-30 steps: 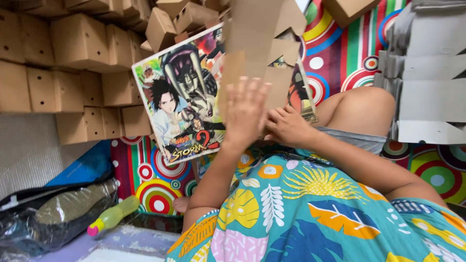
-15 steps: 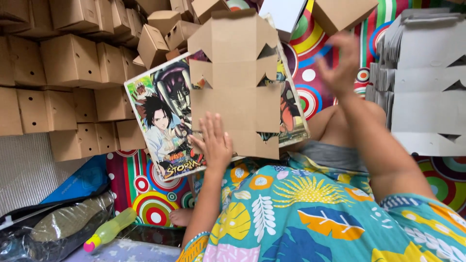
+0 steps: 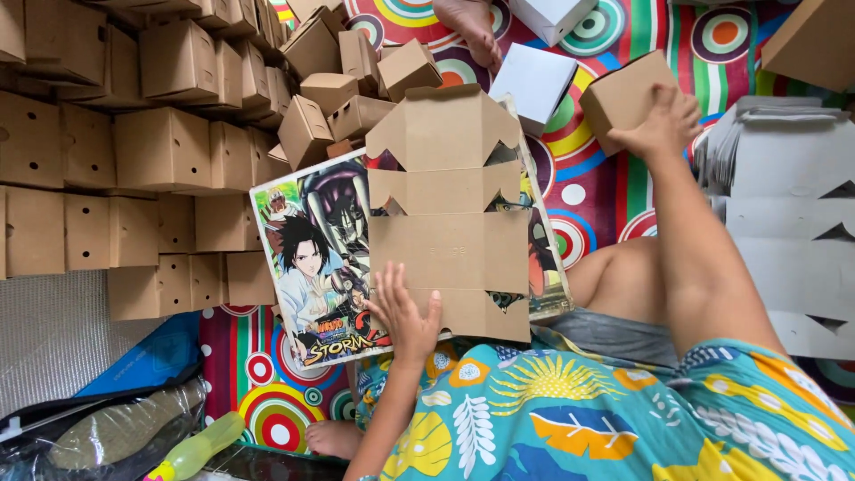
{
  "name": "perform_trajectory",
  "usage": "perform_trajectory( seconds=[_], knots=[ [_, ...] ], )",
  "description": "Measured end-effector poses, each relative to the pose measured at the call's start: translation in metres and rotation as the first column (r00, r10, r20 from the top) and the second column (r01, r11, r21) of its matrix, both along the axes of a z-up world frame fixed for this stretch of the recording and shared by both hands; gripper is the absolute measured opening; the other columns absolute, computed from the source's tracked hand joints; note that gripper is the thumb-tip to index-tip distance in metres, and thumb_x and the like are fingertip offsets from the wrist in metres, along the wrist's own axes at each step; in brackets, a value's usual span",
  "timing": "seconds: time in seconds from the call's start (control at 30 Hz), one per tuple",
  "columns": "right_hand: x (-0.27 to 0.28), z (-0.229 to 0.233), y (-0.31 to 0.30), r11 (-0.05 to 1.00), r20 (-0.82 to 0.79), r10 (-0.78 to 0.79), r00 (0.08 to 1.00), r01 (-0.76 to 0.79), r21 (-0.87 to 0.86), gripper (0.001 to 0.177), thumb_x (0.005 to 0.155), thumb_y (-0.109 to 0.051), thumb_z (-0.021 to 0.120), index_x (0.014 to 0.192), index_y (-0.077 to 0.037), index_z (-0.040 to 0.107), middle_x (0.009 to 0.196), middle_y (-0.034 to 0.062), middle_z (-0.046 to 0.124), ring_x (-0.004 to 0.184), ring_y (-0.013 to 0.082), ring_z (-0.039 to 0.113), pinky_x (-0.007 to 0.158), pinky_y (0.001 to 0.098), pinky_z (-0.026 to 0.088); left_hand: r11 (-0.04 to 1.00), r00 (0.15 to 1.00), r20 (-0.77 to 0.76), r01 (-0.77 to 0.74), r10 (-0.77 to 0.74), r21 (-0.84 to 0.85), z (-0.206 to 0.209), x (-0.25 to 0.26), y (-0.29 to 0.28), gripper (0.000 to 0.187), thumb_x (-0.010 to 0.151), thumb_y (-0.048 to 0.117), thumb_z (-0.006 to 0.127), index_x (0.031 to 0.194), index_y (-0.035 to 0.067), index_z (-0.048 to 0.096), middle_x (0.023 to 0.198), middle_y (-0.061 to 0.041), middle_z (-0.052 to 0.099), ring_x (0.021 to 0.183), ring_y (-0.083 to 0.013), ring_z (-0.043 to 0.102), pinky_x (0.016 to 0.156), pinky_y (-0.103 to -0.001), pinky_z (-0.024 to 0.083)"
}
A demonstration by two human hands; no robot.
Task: Folding cardboard templates into small boxes
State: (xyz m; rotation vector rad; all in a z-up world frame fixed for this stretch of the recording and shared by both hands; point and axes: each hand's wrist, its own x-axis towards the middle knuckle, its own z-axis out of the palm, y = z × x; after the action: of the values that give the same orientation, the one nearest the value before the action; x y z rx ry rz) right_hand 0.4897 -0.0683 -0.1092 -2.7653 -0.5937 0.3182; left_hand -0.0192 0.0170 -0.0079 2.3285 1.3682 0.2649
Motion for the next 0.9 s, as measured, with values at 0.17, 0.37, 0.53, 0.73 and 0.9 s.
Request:
perform_trajectory(
  seconds=[0.17, 0.37, 0.53, 0.73, 0.9],
  knots=[
    [-0.067, 0.018, -0.083, 0.609, -0.243, 0.262, 0.934, 0.035, 0.792, 0.107, 0.072, -0.031, 0.082, 0.158, -0.022, 0.019, 0.145, 0.0183, 0.044, 0.132, 0.0384, 0.042, 0.108, 0.0511, 0.038, 0.971, 0.840, 0.510, 0.236, -0.186, -0.035, 0.051, 0.027, 0.006, 0.091, 0.082, 0.043, 0.076, 0.152, 0.009, 0.029, 0.162, -0.023, 0.024, 0.152, -0.0433, 0.022, 0.122, -0.062, 0.014],
    [-0.224, 0.132, -0.124, 0.334, -0.244, 0.807, 0.538, -0.075, 0.940, 0.156, 0.032, -0.040, 0.100, 0.156, -0.002, 0.012, 0.159, 0.0243, 0.033, 0.145, 0.0379, 0.032, 0.121, 0.0570, 0.016, 0.631, 0.412, 0.844, 0.766, -0.343, -0.117, 0.101, 0.078, -0.021, 0.146, 0.048, 0.067, 0.088, 0.160, 0.013, 0.010, 0.163, -0.034, 0.002, 0.154, -0.0502, 0.005, 0.122, -0.068, 0.005],
    [-0.274, 0.187, -0.123, 0.225, -0.155, 0.889, 0.430, -0.117, 0.967, 0.152, 0.044, -0.054, 0.097, 0.158, -0.005, 0.008, 0.165, 0.0245, 0.021, 0.151, 0.0392, 0.022, 0.119, 0.0617, 0.012, 0.591, 0.327, 0.907, 0.799, -0.266, -0.115, 0.097, 0.078, -0.045, 0.134, 0.051, 0.045, 0.099, 0.153, 0.009, 0.019, 0.159, -0.031, 0.011, 0.152, -0.0471, 0.016, 0.123, -0.065, 0.009],
    [-0.281, 0.192, -0.126, 0.058, 0.047, 0.877, 0.478, -0.201, 0.978, 0.136, 0.052, -0.026, 0.097, 0.157, -0.013, 0.012, 0.163, 0.0279, 0.015, 0.150, 0.0428, 0.023, 0.120, 0.0599, 0.018, 0.605, 0.291, 0.890, 0.796, -0.350, -0.021, 0.108, 0.060, -0.056, 0.113, 0.059, 0.036, 0.097, 0.146, 0.015, 0.029, 0.155, -0.027, 0.014, 0.145, -0.0437, 0.023, 0.120, -0.061, 0.019],
    [-0.285, 0.196, -0.125, 0.023, 0.068, 0.882, 0.466, -0.187, 0.982, 0.131, 0.056, -0.021, 0.094, 0.160, -0.019, 0.014, 0.164, 0.0241, 0.013, 0.154, 0.0376, 0.015, 0.122, 0.0596, 0.015, 0.596, 0.281, 0.934, 0.797, -0.218, -0.100, 0.109, 0.052, -0.059, 0.108, 0.057, 0.019, 0.096, 0.143, 0.015, 0.031, 0.158, -0.025, 0.012, 0.146, -0.0428, 0.027, 0.116, -0.063, 0.026]
  ],
)
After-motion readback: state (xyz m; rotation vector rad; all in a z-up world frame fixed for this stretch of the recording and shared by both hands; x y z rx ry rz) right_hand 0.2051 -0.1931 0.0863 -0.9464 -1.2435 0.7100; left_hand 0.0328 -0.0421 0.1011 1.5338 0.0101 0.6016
